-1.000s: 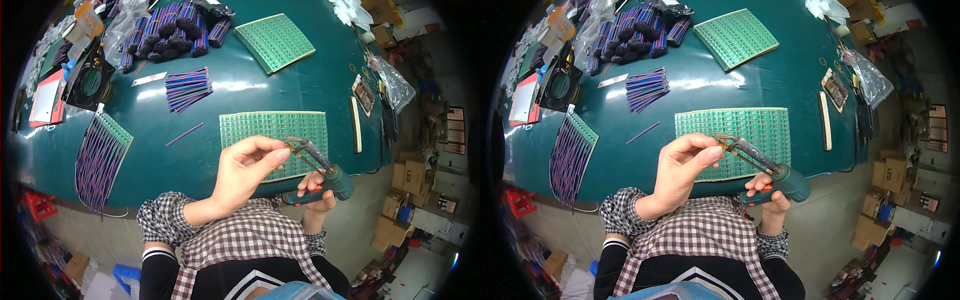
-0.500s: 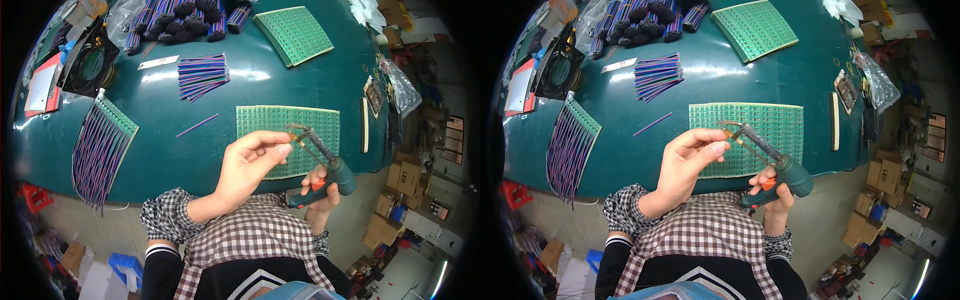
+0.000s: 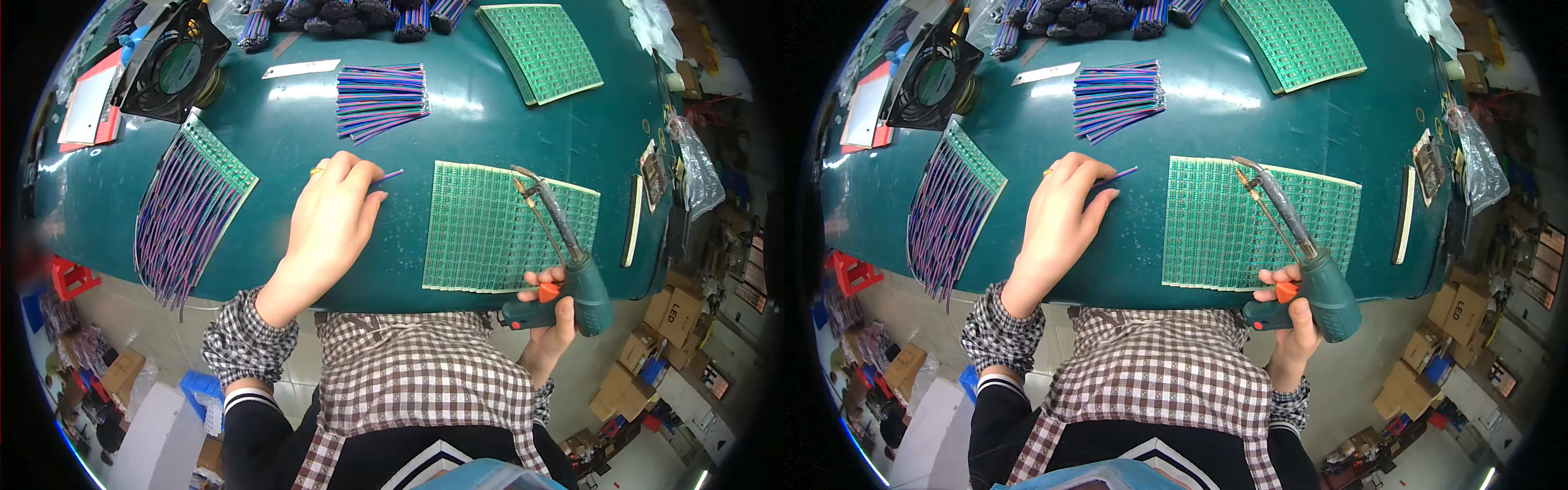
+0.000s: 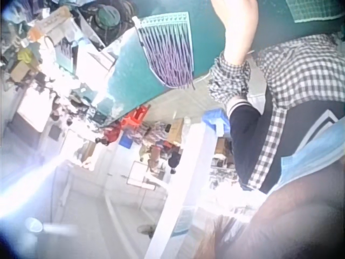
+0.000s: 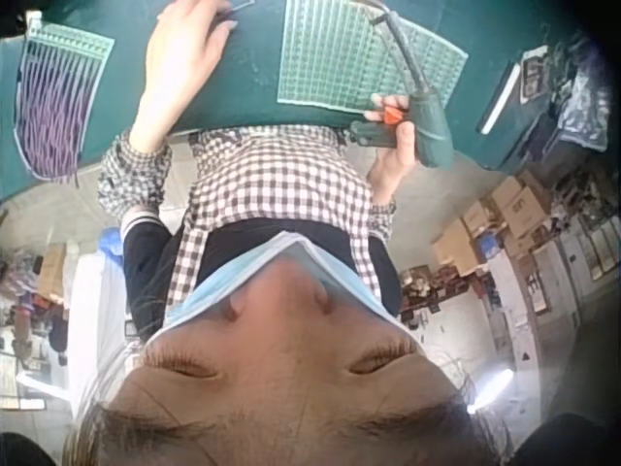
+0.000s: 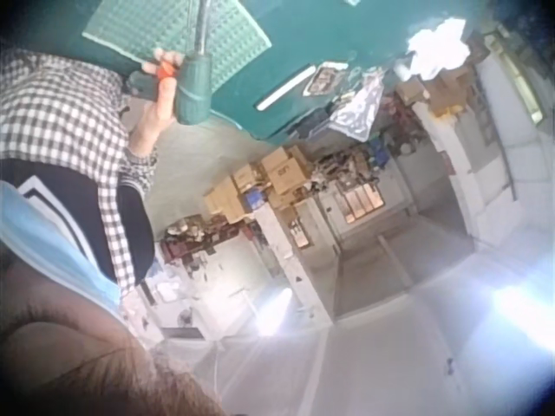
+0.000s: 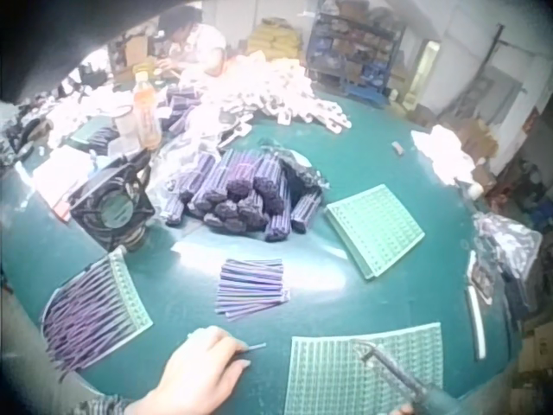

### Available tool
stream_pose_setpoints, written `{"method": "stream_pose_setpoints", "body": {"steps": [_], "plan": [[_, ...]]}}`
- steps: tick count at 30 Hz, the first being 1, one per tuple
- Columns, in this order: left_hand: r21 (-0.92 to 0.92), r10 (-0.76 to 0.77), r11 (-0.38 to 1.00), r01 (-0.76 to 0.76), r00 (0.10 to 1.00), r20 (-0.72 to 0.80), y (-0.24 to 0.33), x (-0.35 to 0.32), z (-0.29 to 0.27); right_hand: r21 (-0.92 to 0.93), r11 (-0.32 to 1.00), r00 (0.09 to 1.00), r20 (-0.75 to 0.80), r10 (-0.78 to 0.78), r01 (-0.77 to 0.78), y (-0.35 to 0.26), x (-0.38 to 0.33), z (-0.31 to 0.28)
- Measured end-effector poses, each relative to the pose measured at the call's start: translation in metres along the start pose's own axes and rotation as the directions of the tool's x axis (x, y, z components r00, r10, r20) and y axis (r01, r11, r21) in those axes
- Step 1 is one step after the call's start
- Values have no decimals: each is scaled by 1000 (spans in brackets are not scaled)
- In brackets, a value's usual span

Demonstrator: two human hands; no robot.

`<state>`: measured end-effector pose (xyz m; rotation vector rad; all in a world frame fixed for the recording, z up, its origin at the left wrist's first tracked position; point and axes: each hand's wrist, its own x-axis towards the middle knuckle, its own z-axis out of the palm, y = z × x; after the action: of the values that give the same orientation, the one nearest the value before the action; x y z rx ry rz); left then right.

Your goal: Soldering bundles of wires to a printed circuit board at a factory workstation.

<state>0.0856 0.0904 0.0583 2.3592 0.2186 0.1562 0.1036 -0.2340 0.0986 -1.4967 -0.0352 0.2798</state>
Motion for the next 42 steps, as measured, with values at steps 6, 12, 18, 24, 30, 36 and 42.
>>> {"method": "stream_pose_setpoints", "body": {"steps": [6, 12, 18, 24, 30, 36, 42], "plan": [[99, 8, 995, -10, 1000, 28, -6, 15, 9, 11, 1000, 996, -87, 19, -18, -2, 1, 5], [43, 75, 996, -78, 995, 66, -10, 24, 8, 274, 950, 983, -67, 172, -147, 1, 5, 4], [-5, -26, 1000, 26, 997, 75, 0, 23, 7, 597, 752, 953, 77, 291, -278, 2, 12, -6], [-32, -46, 998, 49, 996, 81, 5, 27, 8, 759, 564, 932, 158, 325, -325, -3, 12, -20], [-27, -55, 998, 59, 991, 120, 7, 27, 9, 868, 260, 888, 340, 309, -422, -2, 9, -29], [-9, -66, 998, 67, 990, 126, 8, 27, 8, 892, 152, 884, 375, 279, -426, -2, 3, -34], [40, 28, 999, -33, 992, 124, 1, 26, 5, 822, 453, 922, 205, 329, -345, 2, 3, -29]]}}
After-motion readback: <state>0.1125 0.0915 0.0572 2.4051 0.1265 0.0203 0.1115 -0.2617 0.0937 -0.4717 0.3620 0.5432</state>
